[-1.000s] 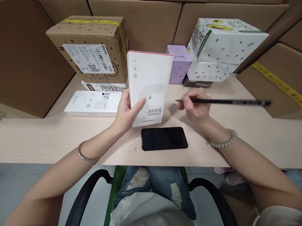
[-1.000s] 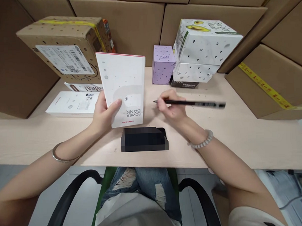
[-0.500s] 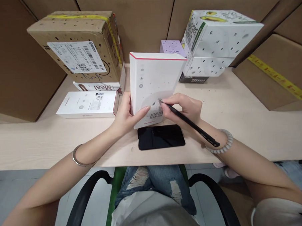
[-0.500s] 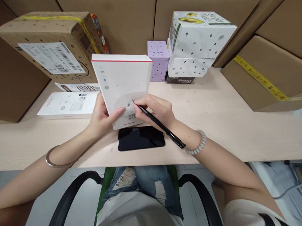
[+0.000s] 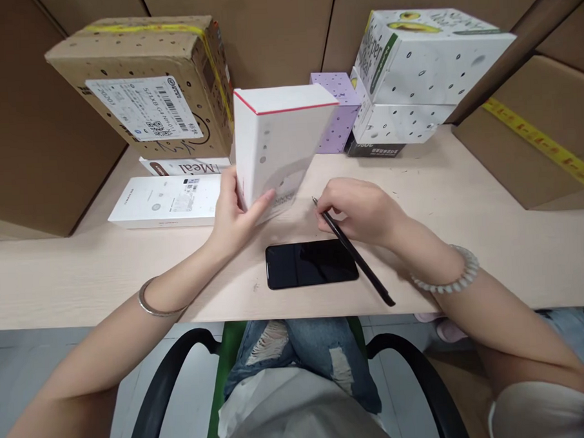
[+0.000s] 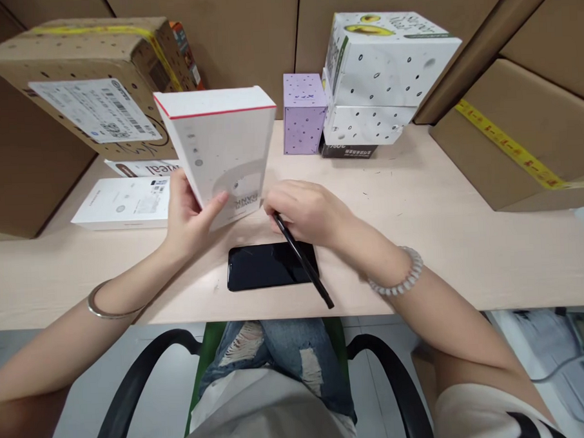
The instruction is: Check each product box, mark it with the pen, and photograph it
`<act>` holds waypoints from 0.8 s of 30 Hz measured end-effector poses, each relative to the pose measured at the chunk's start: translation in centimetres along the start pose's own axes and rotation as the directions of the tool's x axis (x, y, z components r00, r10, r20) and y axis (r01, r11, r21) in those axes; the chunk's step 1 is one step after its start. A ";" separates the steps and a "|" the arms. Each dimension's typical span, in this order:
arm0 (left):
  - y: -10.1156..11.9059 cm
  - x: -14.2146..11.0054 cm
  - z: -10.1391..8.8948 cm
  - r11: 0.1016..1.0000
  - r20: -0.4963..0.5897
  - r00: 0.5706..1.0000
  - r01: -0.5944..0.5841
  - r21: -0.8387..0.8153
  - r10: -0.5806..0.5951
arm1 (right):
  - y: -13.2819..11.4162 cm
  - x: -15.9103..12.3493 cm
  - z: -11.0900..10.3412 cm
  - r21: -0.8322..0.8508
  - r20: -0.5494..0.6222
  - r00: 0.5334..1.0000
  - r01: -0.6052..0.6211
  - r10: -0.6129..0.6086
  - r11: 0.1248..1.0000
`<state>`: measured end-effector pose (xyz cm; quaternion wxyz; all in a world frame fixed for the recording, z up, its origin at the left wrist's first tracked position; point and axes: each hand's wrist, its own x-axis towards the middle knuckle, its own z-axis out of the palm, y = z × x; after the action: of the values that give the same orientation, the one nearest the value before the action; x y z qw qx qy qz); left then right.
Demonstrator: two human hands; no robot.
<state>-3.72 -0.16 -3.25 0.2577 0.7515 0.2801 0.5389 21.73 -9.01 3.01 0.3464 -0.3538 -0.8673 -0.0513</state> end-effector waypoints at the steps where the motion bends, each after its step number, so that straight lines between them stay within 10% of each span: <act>1: -0.4 0.2 -0.2 1.000 -0.019 1.000 0.014 0.000 -0.014 | 0.1 -0.1 -0.6 -0.045 0.117 0.993 -0.015 0.020 0.999; 5: -1.3 0.8 -0.5 0.998 -0.067 0.996 0.056 -0.039 -0.058 | 0.6 -0.2 -1.9 -0.253 0.359 0.911 -0.114 0.203 0.961; 18: -1.2 0.8 -0.2 0.994 -0.060 0.995 0.076 -0.080 -0.081 | -0.3 0.6 0.2 -0.414 0.575 0.669 -0.259 0.472 0.873; 24: -1.2 0.8 0.1 0.986 -0.060 0.989 0.132 -0.099 -0.138 | -1.6 0.6 0.2 -0.175 0.632 0.689 -0.319 0.355 0.931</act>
<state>-3.59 1.24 -3.55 0.3194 0.6993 0.3128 0.5578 20.27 -9.79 3.51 0.0156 -0.5109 -0.8514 0.1180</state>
